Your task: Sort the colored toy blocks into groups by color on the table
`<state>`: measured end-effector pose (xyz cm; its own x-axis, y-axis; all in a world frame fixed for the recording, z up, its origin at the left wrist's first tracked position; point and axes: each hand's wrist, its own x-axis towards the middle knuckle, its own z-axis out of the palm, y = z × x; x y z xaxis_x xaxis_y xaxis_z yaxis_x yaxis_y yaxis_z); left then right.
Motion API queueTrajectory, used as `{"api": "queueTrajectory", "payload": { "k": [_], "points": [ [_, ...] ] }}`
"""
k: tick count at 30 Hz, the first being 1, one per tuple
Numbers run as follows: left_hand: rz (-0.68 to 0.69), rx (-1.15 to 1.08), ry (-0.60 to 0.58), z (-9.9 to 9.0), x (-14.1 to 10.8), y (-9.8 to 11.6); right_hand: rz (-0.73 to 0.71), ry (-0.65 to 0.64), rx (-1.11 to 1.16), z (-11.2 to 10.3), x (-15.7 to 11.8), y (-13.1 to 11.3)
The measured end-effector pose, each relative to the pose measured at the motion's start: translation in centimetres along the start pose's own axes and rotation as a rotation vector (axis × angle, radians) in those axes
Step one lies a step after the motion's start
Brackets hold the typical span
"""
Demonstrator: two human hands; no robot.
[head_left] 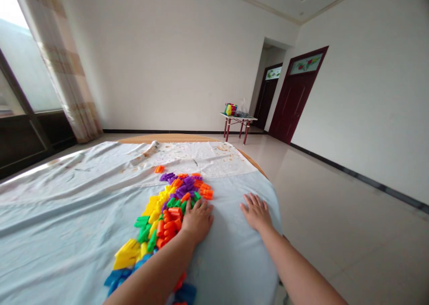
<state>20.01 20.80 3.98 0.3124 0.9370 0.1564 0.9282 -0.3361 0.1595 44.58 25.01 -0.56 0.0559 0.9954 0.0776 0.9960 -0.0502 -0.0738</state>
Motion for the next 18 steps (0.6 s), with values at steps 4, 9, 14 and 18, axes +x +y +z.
{"api": "queueTrajectory", "payload": {
  "k": [4,9,14,18],
  "points": [
    [-0.036,0.039,0.041,-1.9,-2.0,-5.4,0.011,-0.008,-0.023,0.2,0.1,0.2],
    [-0.100,0.087,0.096,-4.6,-4.8,-13.4,0.022,-0.025,-0.055,0.5,0.4,0.3],
    [-0.113,0.171,0.187,-7.2,-6.3,-14.9,0.016,-0.020,-0.080,0.9,0.5,0.6],
    [0.037,0.138,0.200,-4.7,-10.3,-6.7,0.006,-0.006,-0.086,1.2,0.6,0.8]
  ]
}}
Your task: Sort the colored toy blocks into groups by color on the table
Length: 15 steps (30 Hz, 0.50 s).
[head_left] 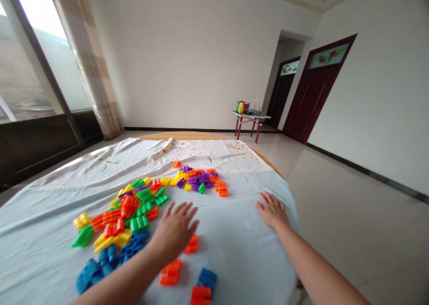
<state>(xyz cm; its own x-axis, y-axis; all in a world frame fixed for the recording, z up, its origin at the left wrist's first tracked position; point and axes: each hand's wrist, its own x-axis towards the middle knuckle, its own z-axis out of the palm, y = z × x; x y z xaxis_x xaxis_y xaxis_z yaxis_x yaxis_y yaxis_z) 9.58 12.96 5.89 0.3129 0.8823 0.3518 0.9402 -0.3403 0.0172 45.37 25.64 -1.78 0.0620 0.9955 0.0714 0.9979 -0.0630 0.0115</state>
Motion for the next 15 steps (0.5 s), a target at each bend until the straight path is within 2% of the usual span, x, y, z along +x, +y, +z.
{"api": "queueTrajectory", "payload": {
  "k": [1,3,5,6,8,10,11,15],
  "points": [
    [0.126,-0.027,0.023,0.8,-1.6,2.6,-0.001,0.003,0.000,0.0,0.0,0.1],
    [0.343,-0.009,0.162,2.7,-4.9,7.0,0.001,0.006,0.001,-0.1,0.0,0.1],
    [0.568,0.047,0.248,4.3,-7.2,9.2,0.003,0.003,0.004,-0.3,-0.1,0.2],
    [0.595,0.050,0.250,4.6,-7.8,9.3,0.004,-0.001,0.006,-0.3,-0.1,0.2],
    [0.545,0.036,0.190,4.4,-8.1,7.9,0.007,-0.010,0.008,-0.4,-0.1,0.2],
    [0.390,0.033,0.063,3.1,-7.8,4.8,0.010,-0.018,0.007,-0.4,-0.1,0.2],
    [0.338,0.044,0.043,2.3,-7.6,2.9,0.010,-0.019,0.008,-0.4,-0.1,0.3],
    [0.173,0.106,0.089,-0.2,-7.5,-5.6,0.004,-0.019,0.007,-0.2,0.1,0.5]
  ]
}}
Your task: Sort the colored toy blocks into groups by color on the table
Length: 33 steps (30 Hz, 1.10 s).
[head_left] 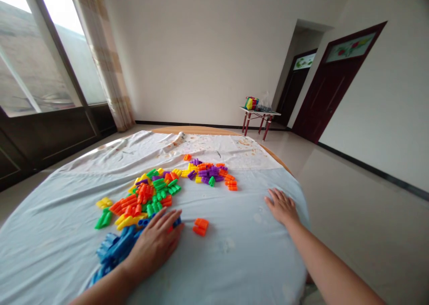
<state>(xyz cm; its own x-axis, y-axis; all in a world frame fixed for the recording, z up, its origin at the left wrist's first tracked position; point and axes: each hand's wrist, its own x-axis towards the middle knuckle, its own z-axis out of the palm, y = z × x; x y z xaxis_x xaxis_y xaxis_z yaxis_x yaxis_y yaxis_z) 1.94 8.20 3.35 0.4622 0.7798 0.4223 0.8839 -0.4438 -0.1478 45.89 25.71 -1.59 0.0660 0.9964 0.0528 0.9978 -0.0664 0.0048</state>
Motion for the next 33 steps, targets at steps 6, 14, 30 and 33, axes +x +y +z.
{"api": "queueTrajectory", "payload": {
  "k": [6,14,30,33],
  "points": [
    [-0.294,0.208,-0.024,-0.4,-1.2,-9.7,-0.004,0.012,-0.009,0.3,0.2,0.3],
    [-0.171,-0.001,0.032,-0.8,4.4,1.2,-0.018,0.045,-0.023,0.9,0.3,0.7],
    [-0.283,0.107,0.026,-0.6,-2.6,-7.0,-0.016,0.032,-0.009,0.4,-0.2,0.2],
    [-0.393,0.147,0.071,-2.2,-6.7,-9.6,-0.003,0.006,0.000,-0.2,-0.1,0.1]
  ]
}}
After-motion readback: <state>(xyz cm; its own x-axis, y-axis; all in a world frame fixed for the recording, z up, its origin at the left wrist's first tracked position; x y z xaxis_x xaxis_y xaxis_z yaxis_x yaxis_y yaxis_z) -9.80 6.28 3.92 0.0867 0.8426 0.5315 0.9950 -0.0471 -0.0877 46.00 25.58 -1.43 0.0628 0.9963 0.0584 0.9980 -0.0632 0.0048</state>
